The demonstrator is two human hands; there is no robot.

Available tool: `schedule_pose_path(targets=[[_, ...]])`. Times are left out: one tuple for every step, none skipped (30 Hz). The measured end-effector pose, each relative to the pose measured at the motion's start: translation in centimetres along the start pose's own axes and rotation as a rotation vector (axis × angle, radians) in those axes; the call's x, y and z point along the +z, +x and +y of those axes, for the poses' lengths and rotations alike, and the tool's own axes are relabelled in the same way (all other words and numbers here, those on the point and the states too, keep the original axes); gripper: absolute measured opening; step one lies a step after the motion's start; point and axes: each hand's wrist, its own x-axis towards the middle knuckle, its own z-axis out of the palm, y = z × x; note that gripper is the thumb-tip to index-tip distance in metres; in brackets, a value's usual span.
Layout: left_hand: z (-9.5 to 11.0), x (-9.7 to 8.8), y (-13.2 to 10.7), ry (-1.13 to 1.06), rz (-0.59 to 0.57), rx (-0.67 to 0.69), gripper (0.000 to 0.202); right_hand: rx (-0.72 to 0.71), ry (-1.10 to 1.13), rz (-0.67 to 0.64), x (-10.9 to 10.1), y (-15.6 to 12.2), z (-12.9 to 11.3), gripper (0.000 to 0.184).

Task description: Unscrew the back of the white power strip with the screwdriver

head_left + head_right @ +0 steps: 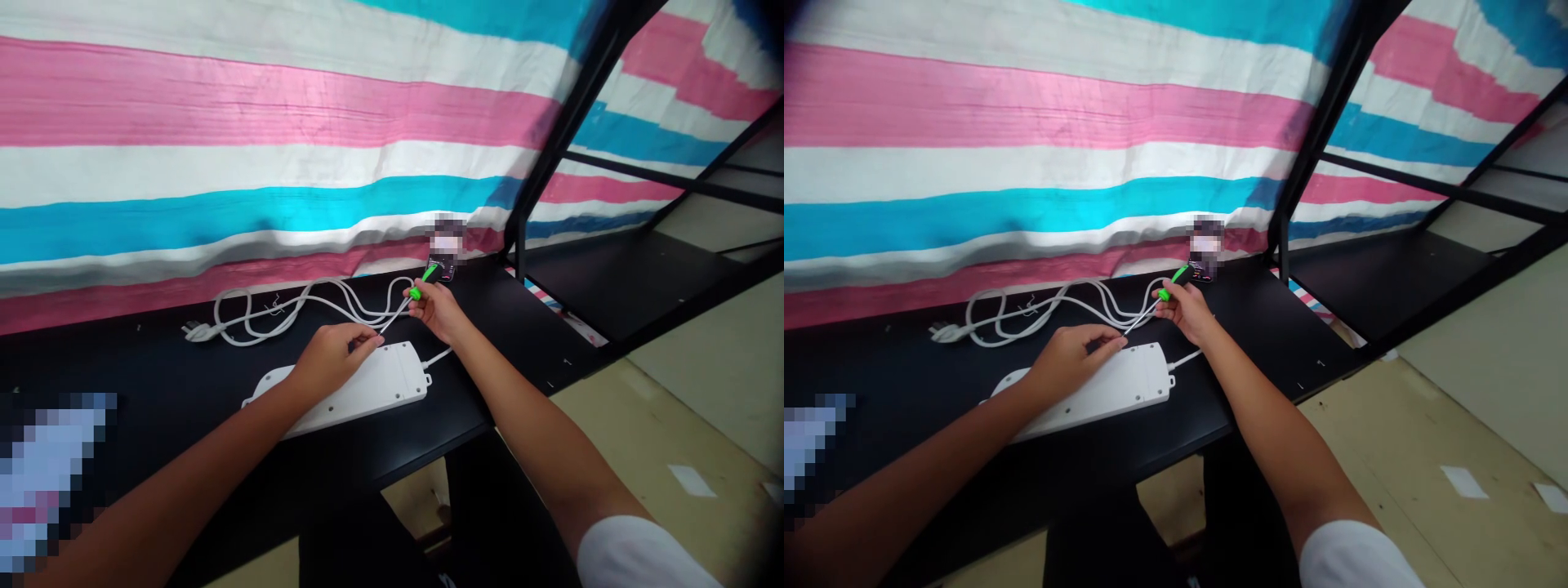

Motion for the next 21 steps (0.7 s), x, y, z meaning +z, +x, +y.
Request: schedule_pose_path(targets=[[0.02,0.0,0.01,0.003,0.007,-0.013,0.022,-0.004,0.005,0.0,-0.02,0.02,-0.01,0.021],[0.03,0.0,0.02,0.005,0.015,-0.024,0.022,-0.008,0.007,0.002,-0.04,0.03,-0.01,0.02],[0.03,-0.01,0.02,0.005,0.028,-0.032,0.022,-0.01,0.007,0.005,-0.04,0.04,-0.02,0.02],[0.02,-0.02,0.01,0.004,0.042,-0.04,0.022,-0.012,0.005,0.01,-0.03,0.04,-0.02,0.021],[0.01,-0.02,0.01,0.002,0.056,-0.046,0.022,-0.013,0.001,0.016,-0.02,0.04,-0.02,0.021],[-0.01,-0.03,0.0,0.001,0.069,-0.052,0.022,-0.015,-0.004,0.021,0.0,0.03,-0.02,0.022],[-0.03,-0.03,0.0,-0.002,0.08,-0.057,0.023,-0.018,-0.008,0.023,0.01,0.02,-0.02,0.023],[-0.05,-0.03,0.01,-0.006,0.088,-0.062,0.023,-0.022,-0.01,0.024,0.03,0.0,-0.02,0.023],[-0.07,-0.03,0.01,-0.009,0.094,-0.066,0.023,-0.026,-0.012,0.021,0.04,-0.02,-0.03,0.024],[-0.09,-0.03,0.02,-0.012,0.095,-0.072,0.023,-0.031,-0.012,0.016,0.04,-0.05,-0.04,0.024],[-0.1,-0.02,0.02,-0.014,0.097,-0.077,0.023,-0.038,-0.013,0.009,0.04,-0.08,-0.05,0.025],[-0.1,0.0,0.02,-0.014,0.1,-0.082,0.023,-0.044,-0.014,0.0,0.04,-0.11,-0.07,0.025],[-0.11,0.03,0.02,-0.013,0.105,-0.088,0.023,-0.051,-0.014,-0.01,0.04,-0.15,-0.09,0.026],[-0.12,0.06,0.01,-0.012,0.111,-0.094,0.023,-0.058,-0.013,-0.02,0.04,-0.19,-0.12,0.027],[-0.13,0.09,0.0,-0.013,0.115,-0.1,0.022,-0.065,-0.012,-0.028,0.04,-0.23,-0.15,0.028],[-0.14,0.12,-0.01,-0.017,0.121,-0.104,0.022,-0.071,-0.013,-0.033,0.04,-0.27,-0.18,0.029],[-0.16,0.15,-0.03,-0.021,0.127,-0.109,0.022,-0.077,-0.016,-0.036,0.05,-0.31,-0.2,0.031],[-0.18,0.16,-0.04,-0.025,0.132,-0.115,0.022,-0.081,-0.021,-0.038,0.05,-0.35,-0.23,0.033],[-0.19,0.16,-0.05,-0.029,0.137,-0.12,0.023,-0.085,-0.026,-0.04,0.05,-0.39,-0.25,0.034],[-0.2,0.15,-0.05,-0.03,0.146,-0.126,0.023,-0.087,-0.03,-0.042,0.05,-0.42,-0.26,0.035],[-0.2,0.14,-0.06,-0.028,0.152,-0.129,0.022,-0.086,-0.034,-0.046,0.04,-0.45,-0.29,0.036]])
